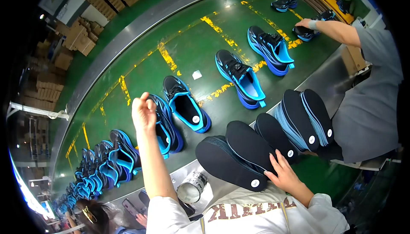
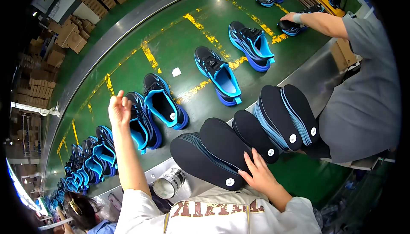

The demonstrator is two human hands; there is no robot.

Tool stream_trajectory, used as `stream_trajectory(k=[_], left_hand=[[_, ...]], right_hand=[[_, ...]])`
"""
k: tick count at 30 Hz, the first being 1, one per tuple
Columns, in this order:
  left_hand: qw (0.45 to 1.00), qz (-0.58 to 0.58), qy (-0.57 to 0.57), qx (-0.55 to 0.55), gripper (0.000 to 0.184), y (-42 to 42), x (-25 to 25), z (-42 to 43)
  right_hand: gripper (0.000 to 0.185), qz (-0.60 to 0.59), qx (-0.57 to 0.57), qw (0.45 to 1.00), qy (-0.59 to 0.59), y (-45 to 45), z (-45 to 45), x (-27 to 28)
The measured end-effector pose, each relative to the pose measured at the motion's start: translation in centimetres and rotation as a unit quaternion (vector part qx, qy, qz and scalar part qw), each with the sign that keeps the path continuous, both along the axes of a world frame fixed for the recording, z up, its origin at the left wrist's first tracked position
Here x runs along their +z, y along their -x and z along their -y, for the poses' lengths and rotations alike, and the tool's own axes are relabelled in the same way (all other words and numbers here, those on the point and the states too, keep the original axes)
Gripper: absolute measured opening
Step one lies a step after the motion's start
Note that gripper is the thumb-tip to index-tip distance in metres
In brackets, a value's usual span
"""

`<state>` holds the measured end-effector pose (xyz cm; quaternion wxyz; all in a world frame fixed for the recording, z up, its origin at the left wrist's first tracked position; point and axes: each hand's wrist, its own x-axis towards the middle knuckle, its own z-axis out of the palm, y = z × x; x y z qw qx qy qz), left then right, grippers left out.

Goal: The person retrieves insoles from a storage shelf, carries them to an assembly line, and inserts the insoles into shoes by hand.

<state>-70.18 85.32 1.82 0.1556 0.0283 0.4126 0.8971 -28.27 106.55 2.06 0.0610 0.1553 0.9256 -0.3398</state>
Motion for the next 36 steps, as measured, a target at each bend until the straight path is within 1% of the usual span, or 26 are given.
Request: stream_trajectory(k=[2, 3, 4, 5, 6, 8, 10, 11, 12, 14, 16, 17, 18, 19, 20, 22, 24, 25, 26, 27, 28, 30, 31, 32, 34, 36], left_hand=[[0.995, -0.023, 0.100, -0.004, 0.016, -2.9, 2.4, -5.8], [0.982, -0.049, 0.165, -0.077, 0.022, -3.3, 1.0, -7.9], [0.906, -0.179, 0.382, -0.019, 0.025, -4.9, 0.2, -11.6], [0.852, -0.312, 0.417, -0.055, 0.049, -5.8, -2.3, -14.4], [0.735, -0.438, 0.517, -0.013, 0.062, -7.8, -1.7, -17.2], [0.685, -0.464, 0.560, -0.037, 0.067, -9.8, -3.2, -21.5], [0.683, -0.478, 0.545, -0.086, 0.066, -9.4, -5.8, -24.0], [0.738, -0.428, 0.515, -0.081, 0.061, -9.0, -5.7, -24.9], [0.762, -0.367, 0.529, -0.069, 0.056, -8.7, -5.8, -25.3], [0.772, -0.350, 0.530, -0.019, 0.050, -7.2, -4.9, -24.9], [0.820, -0.307, 0.483, 0.037, 0.043, -5.2, -4.7, -24.0], [0.821, -0.315, 0.471, 0.067, 0.041, -4.4, -4.1, -23.3], [0.822, -0.323, 0.460, 0.096, 0.040, -3.8, -3.4, -22.5], [0.820, -0.310, 0.473, 0.086, 0.038, -3.2, -2.5, -21.7], [0.799, -0.308, 0.508, 0.091, 0.040, -2.9, -2.0, -21.0], [0.759, -0.332, 0.556, 0.065, 0.040, -2.5, -1.6, -19.6], [0.728, -0.327, 0.602, -0.008, 0.043, -2.2, -1.5, -18.2], [0.732, -0.291, 0.615, -0.045, 0.042, -2.0, -2.0, -17.6], [0.746, -0.280, 0.598, -0.084, 0.046, -1.2, -3.1, -16.9], [0.788, -0.242, 0.558, -0.098, 0.044, -0.7, -4.1, -16.4], [0.825, -0.204, 0.514, -0.114, 0.043, -0.8, -4.2, -16.0], [0.848, -0.197, 0.460, -0.175, 0.041, -0.5, -4.3, -15.6], [0.819, -0.246, 0.499, -0.143, 0.040, -0.2, -5.0, -15.8], [0.821, -0.250, 0.497, -0.132, 0.040, 0.0, -5.7, -15.9], [0.806, -0.276, 0.505, -0.138, 0.040, 0.2, -6.0, -15.6], [0.815, -0.272, 0.487, -0.153, 0.039, 0.0, -5.5, -15.4]], right_hand=[[0.048, -0.042, -0.009, 0.999, -0.015, 0.2, -0.4, 0.7], [0.045, -0.062, -0.017, 0.998, -0.014, 0.1, -0.6, 0.7], [0.041, -0.082, -0.025, 0.996, -0.014, 0.0, -0.9, 0.7], [0.032, -0.098, -0.053, 0.994, -0.002, 0.1, -0.8, 0.8], [0.033, -0.085, -0.070, 0.993, 0.038, -0.1, -0.7, 0.4], [0.032, -0.114, -0.037, 0.993, -0.009, 0.0, -0.7, 0.0], [0.032, -0.135, -0.036, 0.990, -0.016, -0.3, -0.8, -0.9], [0.032, -0.134, -0.044, 0.990, -0.005, -0.4, -0.9, -1.0], [0.032, -0.133, -0.051, 0.990, 0.006, -0.6, -1.0, -1.2], [0.031, -0.157, -0.054, 0.986, 0.020, -0.8, -1.5, -1.0], [0.030, -0.139, -0.090, 0.985, 0.042, -0.2, -2.7, 1.0], [0.029, -0.225, -0.043, 0.972, -0.061, 0.4, -4.2, 0.7], [0.025, -0.221, -0.135, 0.966, 0.011, 1.0, -5.0, 1.1], [0.021, -0.228, -0.182, 0.955, 0.054, 1.9, -6.0, 1.8], [0.018, -0.235, -0.227, 0.940, 0.097, 2.9, -7.2, 2.4], [0.013, -0.238, -0.224, 0.943, 0.068, 5.6, -9.7, 3.7], [0.011, -0.192, -0.205, 0.948, 0.152, 9.0, -11.5, 5.8], [0.011, -0.171, -0.168, 0.952, 0.192, 10.6, -12.3, 6.2], [0.011, -0.148, -0.128, 0.954, 0.228, 12.3, -13.1, 6.8], [0.011, -0.086, -0.084, 0.964, 0.236, 14.3, -13.6, 7.7], [0.015, -0.012, -0.115, 0.966, 0.233, 16.2, -13.2, 8.2], [0.021, 0.075, -0.077, 0.965, 0.240, 19.7, -13.0, 7.6], [0.022, 0.079, -0.033, 0.976, 0.200, 21.3, -12.7, 6.8], [0.023, 0.082, 0.009, 0.984, 0.161, 22.8, -12.2, 5.7], [0.020, 0.065, 0.061, 0.996, 0.010, 25.6, -10.5, 3.5], [0.018, 0.010, 0.105, 0.993, -0.045, 27.6, -8.7, 0.5]])
